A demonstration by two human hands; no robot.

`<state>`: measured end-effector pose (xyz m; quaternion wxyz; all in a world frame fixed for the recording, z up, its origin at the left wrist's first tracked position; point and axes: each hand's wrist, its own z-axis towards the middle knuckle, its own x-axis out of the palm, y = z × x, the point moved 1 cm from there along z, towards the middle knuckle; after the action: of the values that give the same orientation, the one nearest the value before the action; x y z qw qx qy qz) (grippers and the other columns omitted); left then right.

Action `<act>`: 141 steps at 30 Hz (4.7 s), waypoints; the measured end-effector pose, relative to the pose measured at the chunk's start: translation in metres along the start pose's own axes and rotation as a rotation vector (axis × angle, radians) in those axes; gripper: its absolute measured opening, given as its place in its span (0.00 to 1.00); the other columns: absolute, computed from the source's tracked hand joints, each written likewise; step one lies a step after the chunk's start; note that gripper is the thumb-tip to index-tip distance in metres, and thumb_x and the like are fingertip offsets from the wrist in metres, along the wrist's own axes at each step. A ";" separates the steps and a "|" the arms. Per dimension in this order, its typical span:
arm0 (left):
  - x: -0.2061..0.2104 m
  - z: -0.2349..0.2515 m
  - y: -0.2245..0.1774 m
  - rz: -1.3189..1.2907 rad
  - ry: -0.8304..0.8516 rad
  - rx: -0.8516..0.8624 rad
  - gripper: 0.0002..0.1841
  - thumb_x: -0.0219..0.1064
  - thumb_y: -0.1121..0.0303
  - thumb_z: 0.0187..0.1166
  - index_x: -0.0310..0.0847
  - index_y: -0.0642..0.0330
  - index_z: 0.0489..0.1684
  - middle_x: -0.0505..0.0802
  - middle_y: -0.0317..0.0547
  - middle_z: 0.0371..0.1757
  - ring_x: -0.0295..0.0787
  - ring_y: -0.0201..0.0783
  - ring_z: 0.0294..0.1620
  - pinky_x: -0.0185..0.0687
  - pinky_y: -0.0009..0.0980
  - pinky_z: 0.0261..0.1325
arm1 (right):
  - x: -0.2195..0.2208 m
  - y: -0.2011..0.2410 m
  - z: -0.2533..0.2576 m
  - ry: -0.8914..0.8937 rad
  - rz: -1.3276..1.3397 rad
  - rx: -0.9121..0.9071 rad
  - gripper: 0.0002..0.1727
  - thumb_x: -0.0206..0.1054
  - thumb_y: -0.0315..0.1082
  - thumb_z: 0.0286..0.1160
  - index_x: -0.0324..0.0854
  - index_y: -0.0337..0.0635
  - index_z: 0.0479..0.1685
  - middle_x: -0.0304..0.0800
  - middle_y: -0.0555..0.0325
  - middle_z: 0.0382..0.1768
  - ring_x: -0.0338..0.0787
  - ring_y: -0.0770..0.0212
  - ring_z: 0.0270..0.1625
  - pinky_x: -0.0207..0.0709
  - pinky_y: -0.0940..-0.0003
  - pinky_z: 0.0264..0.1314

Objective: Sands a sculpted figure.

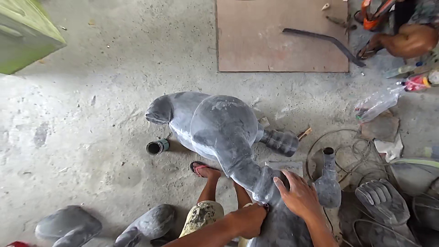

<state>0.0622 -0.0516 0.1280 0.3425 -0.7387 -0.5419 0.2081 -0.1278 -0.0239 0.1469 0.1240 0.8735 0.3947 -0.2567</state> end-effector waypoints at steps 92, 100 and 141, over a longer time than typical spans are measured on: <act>0.003 -0.009 -0.008 0.026 0.003 -0.003 0.18 0.72 0.79 0.67 0.79 0.73 0.56 0.88 0.68 0.55 0.87 0.67 0.59 0.82 0.66 0.57 | 0.013 0.006 0.000 -0.044 -0.051 -0.033 0.42 0.35 0.78 0.77 0.69 0.73 0.86 0.78 0.69 0.81 0.72 0.55 0.86 0.51 0.29 0.87; 0.001 -0.012 -0.011 0.030 0.012 -0.001 0.14 0.70 0.80 0.69 0.81 0.73 0.52 0.89 0.68 0.52 0.88 0.67 0.55 0.83 0.66 0.54 | 0.015 0.004 0.001 -0.043 -0.056 -0.029 0.43 0.34 0.78 0.77 0.69 0.73 0.86 0.78 0.71 0.81 0.71 0.55 0.87 0.50 0.29 0.87; 0.014 -0.016 -0.007 0.032 -0.080 0.044 0.14 0.69 0.80 0.72 0.82 0.69 0.55 0.90 0.65 0.52 0.89 0.65 0.56 0.83 0.65 0.55 | 0.026 -0.003 0.003 -0.107 -0.045 -0.061 0.42 0.37 0.78 0.77 0.72 0.72 0.84 0.81 0.69 0.78 0.75 0.55 0.83 0.54 0.30 0.86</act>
<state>0.0729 -0.0420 0.1447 0.3334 -0.7307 -0.5385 0.2549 -0.1165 -0.0074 0.1302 0.1657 0.8453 0.4146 -0.2934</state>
